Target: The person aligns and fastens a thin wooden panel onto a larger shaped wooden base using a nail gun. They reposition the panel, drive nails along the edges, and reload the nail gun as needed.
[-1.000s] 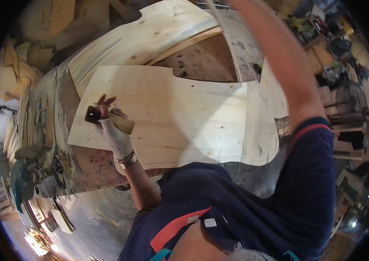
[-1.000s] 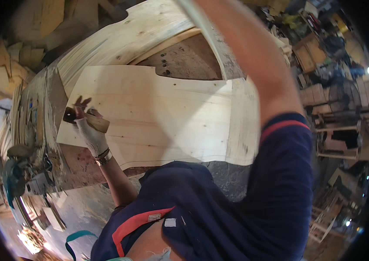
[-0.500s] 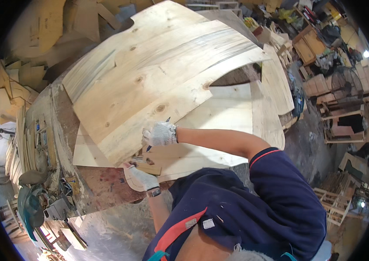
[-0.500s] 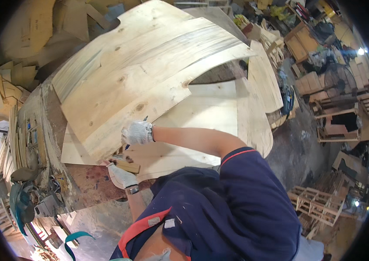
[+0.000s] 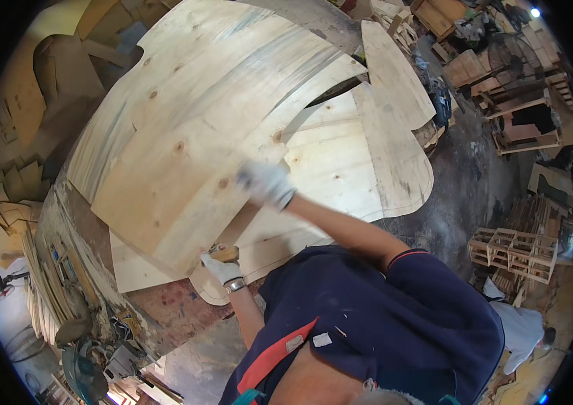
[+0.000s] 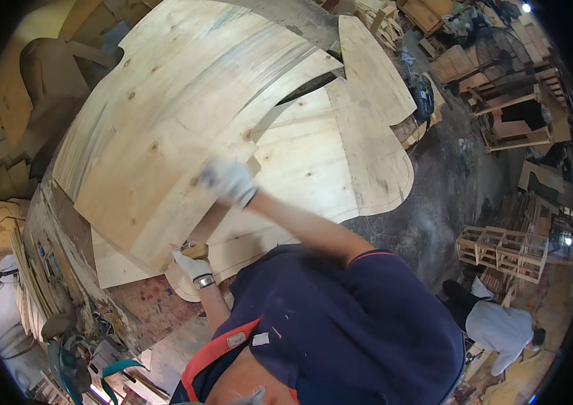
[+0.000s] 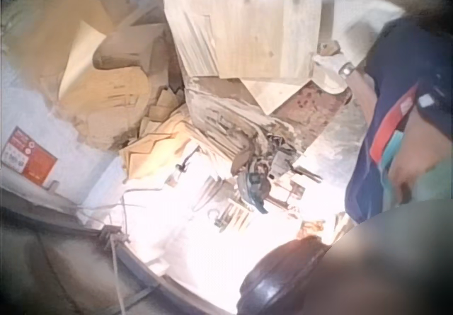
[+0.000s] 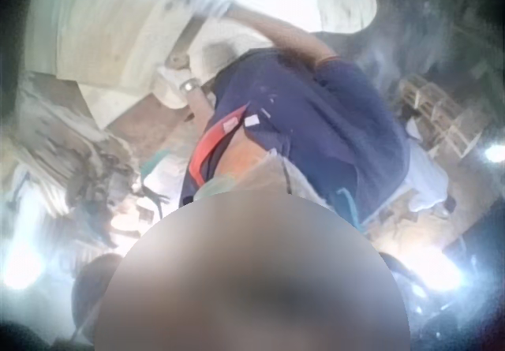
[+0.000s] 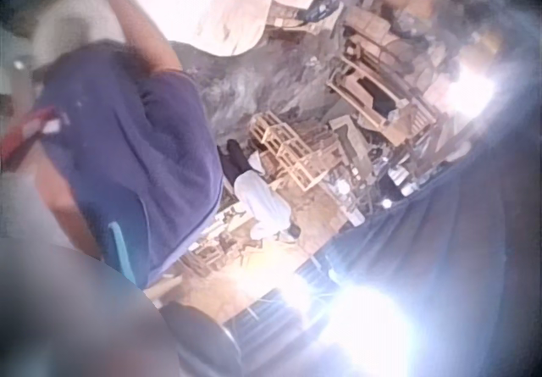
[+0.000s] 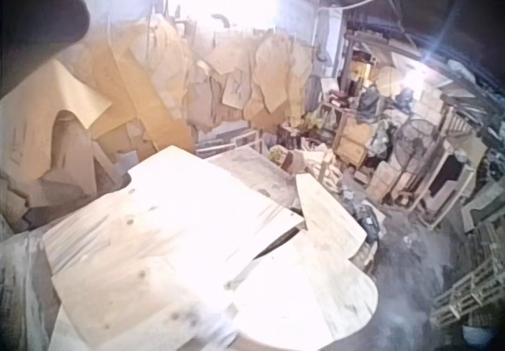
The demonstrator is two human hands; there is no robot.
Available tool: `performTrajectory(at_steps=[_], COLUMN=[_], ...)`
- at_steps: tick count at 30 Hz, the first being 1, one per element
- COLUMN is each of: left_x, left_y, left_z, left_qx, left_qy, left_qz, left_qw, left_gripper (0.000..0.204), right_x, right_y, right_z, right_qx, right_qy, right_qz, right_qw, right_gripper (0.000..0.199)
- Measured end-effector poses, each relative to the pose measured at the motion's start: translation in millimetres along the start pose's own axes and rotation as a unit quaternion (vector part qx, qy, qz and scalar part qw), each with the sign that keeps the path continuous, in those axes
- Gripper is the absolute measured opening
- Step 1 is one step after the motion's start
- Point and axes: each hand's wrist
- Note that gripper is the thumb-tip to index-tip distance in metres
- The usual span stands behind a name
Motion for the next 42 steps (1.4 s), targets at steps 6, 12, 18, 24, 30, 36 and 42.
performTrajectory(at_steps=[6,12,18,24,30,36,42], left_x=[33,83,98,87,51,27,7], left_y=[-22,-17,31,139,188,196,206], left_z=[11,9,9,29,38,56,85], left_qx=[0.093,0.141,0.238,0.291,0.278,0.275,0.309], left_qy=[-0.076,-0.143,-0.187,-0.146,-0.169,-0.173,-0.177], left_qz=[-0.03,-0.024,-0.081,-0.118,-0.132,-0.132,-0.16], left_qw=[0.992,0.979,0.95,0.938,0.936,0.937,0.921], left_gripper=[0.036,0.026,0.032,0.039,0.042,0.042,0.033], right_x=[162,208,188,150,141,150,165], right_y=[128,159,138,123,136,156,173], right_z=[-73,-129,-30,147,244,264,277], right_qx=[0.333,0.311,0.296,0.27,0.292,0.246,0.226], right_qy=[-0.409,-0.428,-0.477,-0.479,-0.485,-0.505,-0.483], right_qz=[-0.153,-0.505,-0.465,-0.513,-0.462,-0.444,-0.449], right_qw=[0.836,0.682,0.684,0.659,0.683,0.698,0.717], right_gripper=[0.051,0.037,0.027,0.025,0.031,0.037,0.033])
Point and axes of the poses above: each hand's wrist, its own z-axis away from the middle knuckle, its own y-axis out of the back of the hand, x = y × z, and after that the axes turned 4 degrees about -z, right-handed
